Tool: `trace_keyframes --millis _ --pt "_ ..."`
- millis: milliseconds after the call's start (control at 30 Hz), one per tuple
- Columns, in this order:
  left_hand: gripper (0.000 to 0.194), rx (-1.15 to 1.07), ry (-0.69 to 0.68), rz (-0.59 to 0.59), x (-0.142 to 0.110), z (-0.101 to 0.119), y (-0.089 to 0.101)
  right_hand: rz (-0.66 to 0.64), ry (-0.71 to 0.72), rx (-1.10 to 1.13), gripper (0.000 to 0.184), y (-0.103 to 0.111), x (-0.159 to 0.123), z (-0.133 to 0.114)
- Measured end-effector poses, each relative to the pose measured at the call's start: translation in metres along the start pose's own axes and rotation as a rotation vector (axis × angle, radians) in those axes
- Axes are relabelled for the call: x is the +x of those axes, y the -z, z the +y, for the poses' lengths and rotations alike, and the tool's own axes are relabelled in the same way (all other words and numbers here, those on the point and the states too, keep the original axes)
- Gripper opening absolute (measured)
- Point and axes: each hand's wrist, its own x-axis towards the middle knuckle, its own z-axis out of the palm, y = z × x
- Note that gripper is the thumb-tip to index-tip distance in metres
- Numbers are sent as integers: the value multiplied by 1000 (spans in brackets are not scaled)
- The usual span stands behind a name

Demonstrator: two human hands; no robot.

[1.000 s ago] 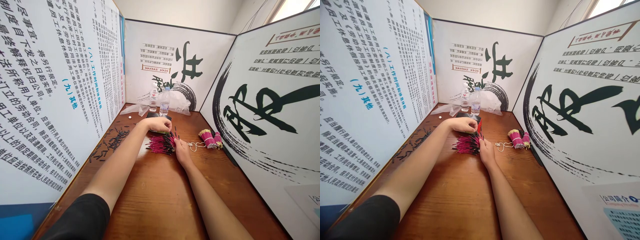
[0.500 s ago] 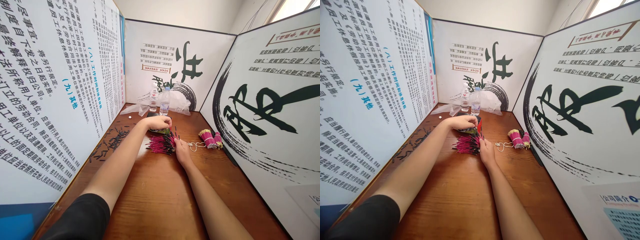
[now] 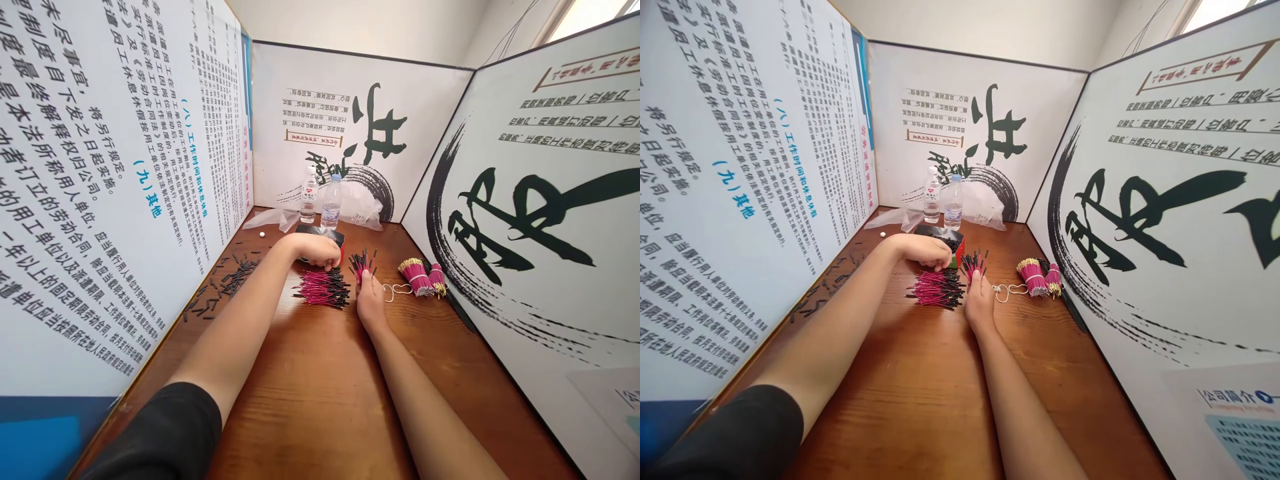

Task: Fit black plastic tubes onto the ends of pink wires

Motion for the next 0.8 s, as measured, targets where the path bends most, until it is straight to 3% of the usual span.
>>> trace_keyframes --millis 167,267,400,533,700,800 --pt "15 -82 32 -143 6 3 -22 -16 27 9 45 0 0 0" --pt "14 -48 33 -130 6 -1 -45 -6 50 8 46 0 -1 -1" --pt "16 -148 -38 175 -5 -5 -82 -27 62 33 47 -5 -8 -7" --pt "24 -392 -185 506 -17 -14 -113 -178 32 171 45 -20 -27 -23" --pt "29 -681 -82 644 -28 -38 -135 -326 -76 359 41 -41 -54 -44" --pt "33 -857 -104 643 -34 -48 -140 -393 -157 411 42 -48 -63 -50"
